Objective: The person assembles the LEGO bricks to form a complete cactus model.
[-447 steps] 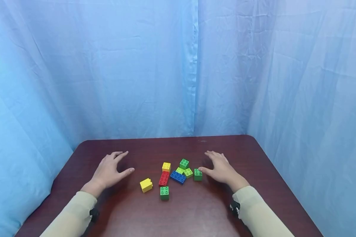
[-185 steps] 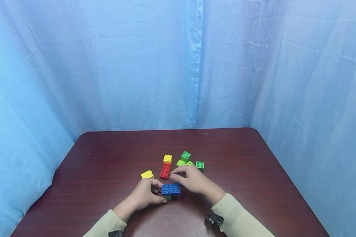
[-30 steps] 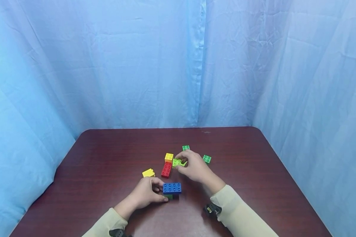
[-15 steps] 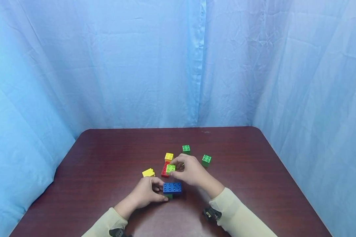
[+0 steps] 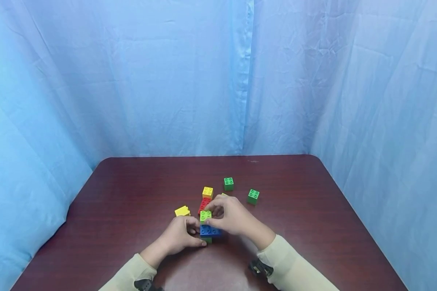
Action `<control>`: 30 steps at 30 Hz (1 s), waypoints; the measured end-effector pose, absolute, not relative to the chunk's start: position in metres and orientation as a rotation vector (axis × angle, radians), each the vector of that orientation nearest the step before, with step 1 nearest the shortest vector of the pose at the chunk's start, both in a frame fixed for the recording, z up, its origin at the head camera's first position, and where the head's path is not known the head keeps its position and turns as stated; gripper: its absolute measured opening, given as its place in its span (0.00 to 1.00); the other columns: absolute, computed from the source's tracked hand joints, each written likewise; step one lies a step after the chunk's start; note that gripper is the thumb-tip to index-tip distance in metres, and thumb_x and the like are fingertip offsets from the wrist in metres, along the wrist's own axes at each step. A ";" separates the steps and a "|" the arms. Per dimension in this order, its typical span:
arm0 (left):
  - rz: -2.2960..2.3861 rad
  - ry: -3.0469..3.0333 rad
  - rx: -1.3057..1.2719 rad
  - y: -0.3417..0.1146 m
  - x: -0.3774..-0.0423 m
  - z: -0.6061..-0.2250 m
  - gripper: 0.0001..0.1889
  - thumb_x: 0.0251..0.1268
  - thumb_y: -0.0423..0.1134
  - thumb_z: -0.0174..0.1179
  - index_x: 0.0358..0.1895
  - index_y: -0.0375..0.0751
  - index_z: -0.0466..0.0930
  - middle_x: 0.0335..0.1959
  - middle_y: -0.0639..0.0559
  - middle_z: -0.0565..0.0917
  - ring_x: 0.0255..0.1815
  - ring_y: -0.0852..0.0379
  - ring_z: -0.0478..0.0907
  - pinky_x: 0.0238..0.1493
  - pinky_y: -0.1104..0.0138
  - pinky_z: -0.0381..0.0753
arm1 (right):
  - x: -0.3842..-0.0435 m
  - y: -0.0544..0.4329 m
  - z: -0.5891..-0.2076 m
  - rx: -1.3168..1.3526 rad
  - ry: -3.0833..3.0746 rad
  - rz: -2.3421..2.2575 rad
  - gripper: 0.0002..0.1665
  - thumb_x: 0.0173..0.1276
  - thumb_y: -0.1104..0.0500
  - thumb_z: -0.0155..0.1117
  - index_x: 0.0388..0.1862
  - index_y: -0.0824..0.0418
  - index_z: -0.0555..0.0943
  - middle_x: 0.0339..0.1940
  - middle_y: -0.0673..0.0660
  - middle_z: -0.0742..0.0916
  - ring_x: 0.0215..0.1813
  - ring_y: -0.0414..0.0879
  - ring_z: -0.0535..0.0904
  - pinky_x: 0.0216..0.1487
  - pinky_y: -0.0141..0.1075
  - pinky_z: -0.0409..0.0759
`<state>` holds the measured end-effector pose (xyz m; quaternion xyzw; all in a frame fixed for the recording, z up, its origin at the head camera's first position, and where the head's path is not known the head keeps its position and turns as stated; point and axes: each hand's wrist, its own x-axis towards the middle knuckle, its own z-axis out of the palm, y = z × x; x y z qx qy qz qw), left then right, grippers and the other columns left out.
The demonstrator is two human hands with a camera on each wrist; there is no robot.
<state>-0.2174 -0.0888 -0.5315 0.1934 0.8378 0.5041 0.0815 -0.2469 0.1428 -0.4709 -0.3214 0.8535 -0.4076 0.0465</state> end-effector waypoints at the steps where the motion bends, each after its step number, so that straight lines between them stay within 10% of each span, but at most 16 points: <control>1: 1.500 2.507 0.584 -0.089 -0.218 -0.532 0.14 0.45 0.34 0.85 0.33 0.49 0.89 0.29 0.61 0.87 0.32 0.62 0.84 0.37 0.71 0.83 | -0.246 0.143 -0.471 -0.985 2.599 -1.238 0.14 0.66 0.56 0.79 0.49 0.48 0.88 0.42 0.42 0.83 0.43 0.41 0.84 0.45 0.40 0.87; 30: 1.504 2.497 0.560 -0.089 -0.218 -0.530 0.15 0.45 0.33 0.85 0.35 0.49 0.90 0.29 0.62 0.87 0.33 0.61 0.85 0.37 0.71 0.83 | -0.233 0.144 -0.481 -1.007 2.598 -1.196 0.14 0.64 0.50 0.81 0.48 0.42 0.89 0.40 0.37 0.84 0.42 0.41 0.82 0.45 0.38 0.85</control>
